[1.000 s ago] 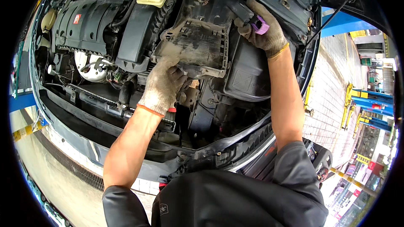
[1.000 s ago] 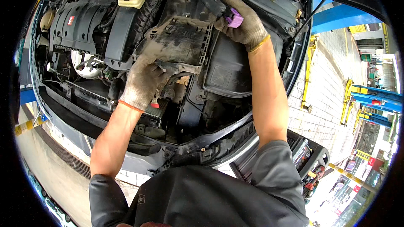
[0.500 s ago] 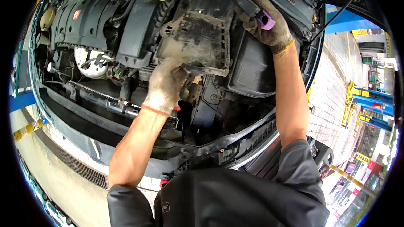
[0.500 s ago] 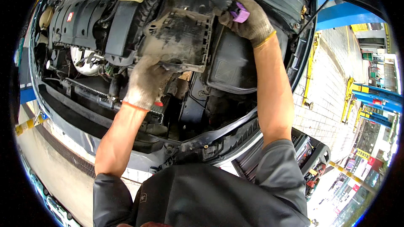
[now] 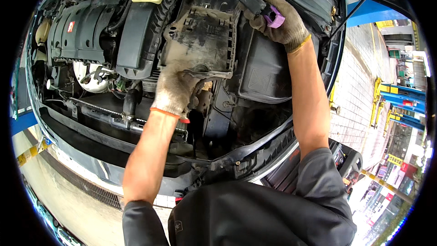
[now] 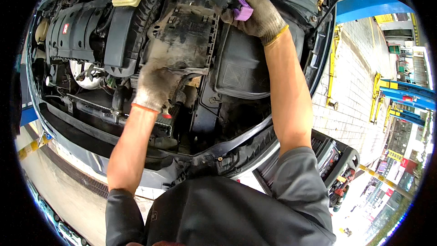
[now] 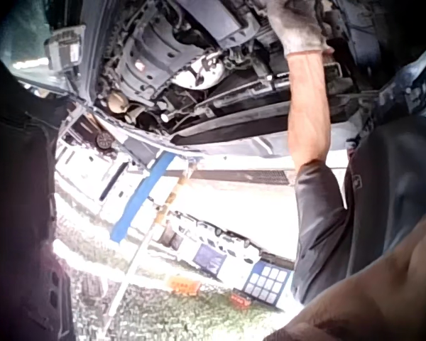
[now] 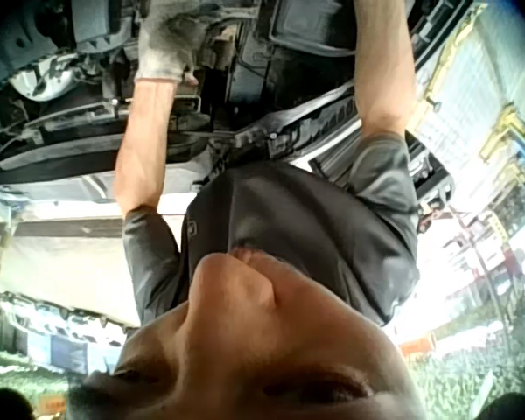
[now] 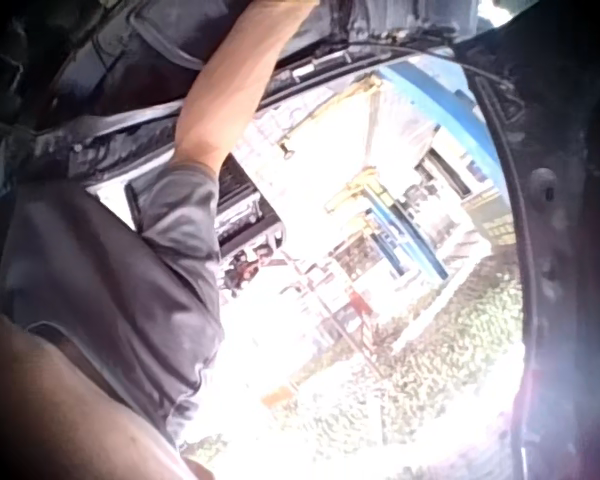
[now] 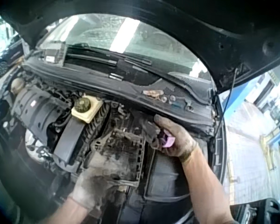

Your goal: The person works under the hood of a car, using a power drill to remove and install bolts on engine components. They handle a large plastic cover, repeatedly removing and reinstalling it while selecting tools from a nearby toolbox.

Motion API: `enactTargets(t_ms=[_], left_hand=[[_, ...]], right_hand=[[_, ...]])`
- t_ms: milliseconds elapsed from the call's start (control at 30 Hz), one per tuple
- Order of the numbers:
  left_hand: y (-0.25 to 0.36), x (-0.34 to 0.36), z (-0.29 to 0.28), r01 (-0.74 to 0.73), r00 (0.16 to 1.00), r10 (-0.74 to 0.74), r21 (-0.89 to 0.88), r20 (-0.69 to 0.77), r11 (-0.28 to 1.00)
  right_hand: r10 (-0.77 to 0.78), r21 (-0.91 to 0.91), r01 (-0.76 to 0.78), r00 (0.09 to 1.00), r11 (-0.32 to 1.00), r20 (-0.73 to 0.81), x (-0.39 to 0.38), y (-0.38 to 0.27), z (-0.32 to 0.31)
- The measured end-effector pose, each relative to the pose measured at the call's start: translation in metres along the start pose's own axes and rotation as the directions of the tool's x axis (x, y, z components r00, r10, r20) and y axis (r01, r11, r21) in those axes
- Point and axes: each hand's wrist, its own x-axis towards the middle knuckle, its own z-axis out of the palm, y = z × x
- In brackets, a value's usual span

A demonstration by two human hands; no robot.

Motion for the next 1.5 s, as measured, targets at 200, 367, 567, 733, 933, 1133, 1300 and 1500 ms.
enactTargets(t_ms=[200, 367, 567, 733, 933, 1133, 1300, 1500], left_hand=[[-0.004, -0.002, -0.005, 0.035, 0.997, -0.034, -0.013, 0.066, 0.999], [-0.008, 0.007, -0.017, 0.027, 0.994, -0.024, -0.030, 0.110, 0.999], [0.001, 0.006, -0.013, 0.027, 1.000, -0.026, -0.040, 0.009, 0.999], [0.005, 0.014, -0.030, 0.046, 0.995, -0.039, -0.079, 0.087, 0.996], [0.005, 0.010, -0.031, 0.064, 0.981, -0.053, -0.052, 0.189, 0.997], [-0.003, 0.021, -0.036, 0.073, 0.992, -0.076, 0.032, 0.103, 0.997], [0.000, 0.020, -0.035, 0.031, 0.987, -0.049, 0.119, 0.153, 0.992], [0.003, 0.018, -0.030, 0.014, 0.987, -0.047, 0.205, 0.156, 0.979]], right_hand=[[0.030, 0.040, -0.030, 1.000, 0.999, -0.003, 0.000, 0.001, -0.010], [-0.025, -0.053, 0.021, 0.997, 0.998, -0.074, -0.004, 0.004, 0.000], [-0.040, -0.004, 0.040, 0.999, 0.999, -0.016, -0.002, 0.006, -0.010], [-0.054, -0.098, 0.048, 0.997, 0.994, -0.053, -0.001, 0.005, -0.002], [-0.054, -0.050, 0.049, 0.993, 0.998, -0.108, -0.004, 0.006, 0.002], [0.012, -0.208, 0.011, 0.994, 0.978, 0.109, -0.005, 0.004, 0.014], [-0.055, -0.941, -0.101, 0.991, 0.323, -0.125, 0.017, 0.025, 0.049], [0.090, -0.856, -0.125, 0.992, 0.501, -0.092, 0.045, 0.038, 0.086]])
